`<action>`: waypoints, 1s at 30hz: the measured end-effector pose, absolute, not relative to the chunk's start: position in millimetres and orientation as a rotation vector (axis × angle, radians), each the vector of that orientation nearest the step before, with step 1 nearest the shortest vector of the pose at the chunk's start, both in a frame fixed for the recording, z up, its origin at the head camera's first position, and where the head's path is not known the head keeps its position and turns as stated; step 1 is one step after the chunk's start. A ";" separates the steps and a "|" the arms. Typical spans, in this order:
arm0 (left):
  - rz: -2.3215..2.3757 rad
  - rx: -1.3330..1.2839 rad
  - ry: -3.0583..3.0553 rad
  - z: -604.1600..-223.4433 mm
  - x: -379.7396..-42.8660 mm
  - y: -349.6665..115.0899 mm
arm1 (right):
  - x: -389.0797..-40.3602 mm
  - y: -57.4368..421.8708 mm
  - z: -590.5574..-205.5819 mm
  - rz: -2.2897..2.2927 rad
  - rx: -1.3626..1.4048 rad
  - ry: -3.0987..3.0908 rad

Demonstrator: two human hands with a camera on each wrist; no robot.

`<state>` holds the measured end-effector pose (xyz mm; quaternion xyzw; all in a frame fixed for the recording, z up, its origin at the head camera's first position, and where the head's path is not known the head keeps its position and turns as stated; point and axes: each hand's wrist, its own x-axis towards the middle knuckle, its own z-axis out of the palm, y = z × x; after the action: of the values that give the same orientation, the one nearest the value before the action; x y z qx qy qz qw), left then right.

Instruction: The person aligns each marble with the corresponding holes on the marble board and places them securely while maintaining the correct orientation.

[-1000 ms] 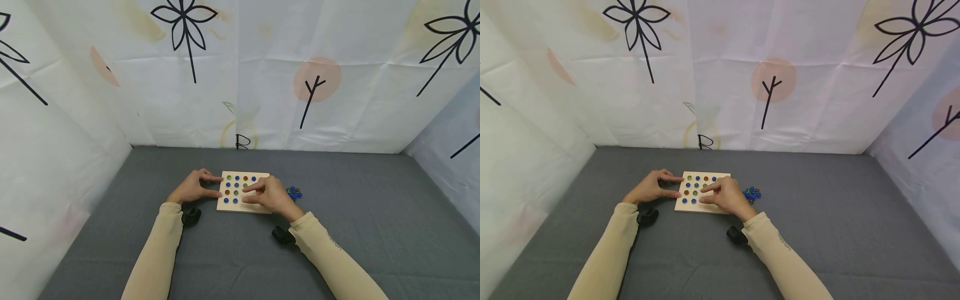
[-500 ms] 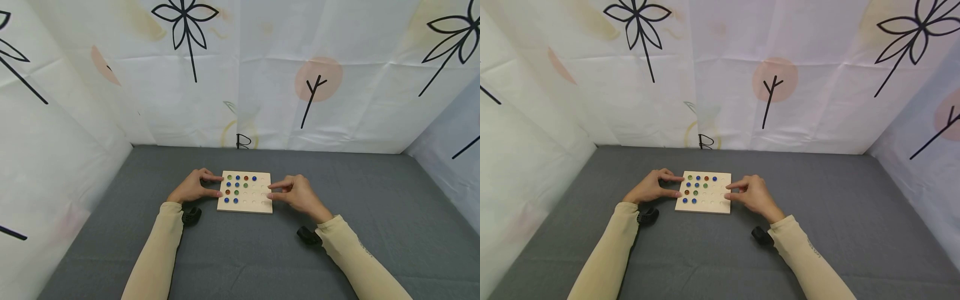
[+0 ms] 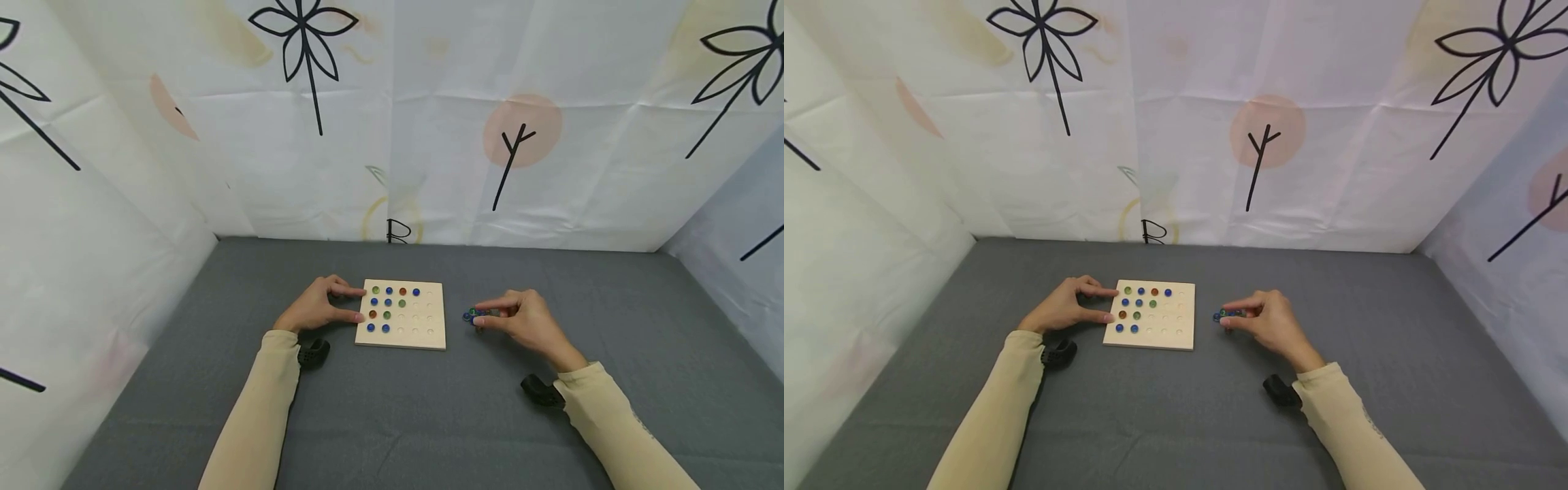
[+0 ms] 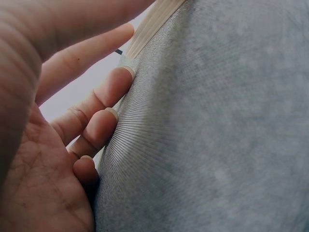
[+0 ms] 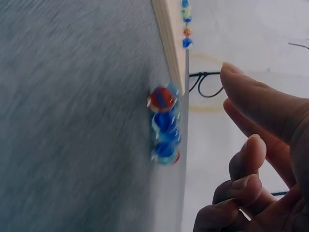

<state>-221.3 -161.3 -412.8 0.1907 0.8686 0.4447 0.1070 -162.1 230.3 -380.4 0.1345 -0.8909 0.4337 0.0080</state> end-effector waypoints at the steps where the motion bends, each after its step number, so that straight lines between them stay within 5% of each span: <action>1: 1.310 0.563 2.555 -412.8 -221.4 -161.2 | -161.5 232.6 -381.3 1.350 0.416 -2.791; 30: 1.305 0.571 2.567 -414.0 -222.4 -160.2 | -157.9 239.9 -396.7 1.286 0.435 -2.914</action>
<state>-222.4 -160.2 -414.0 0.1936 0.8697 0.4422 0.1025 -157.9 239.9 -396.7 0.1351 -0.9059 0.3998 -0.0365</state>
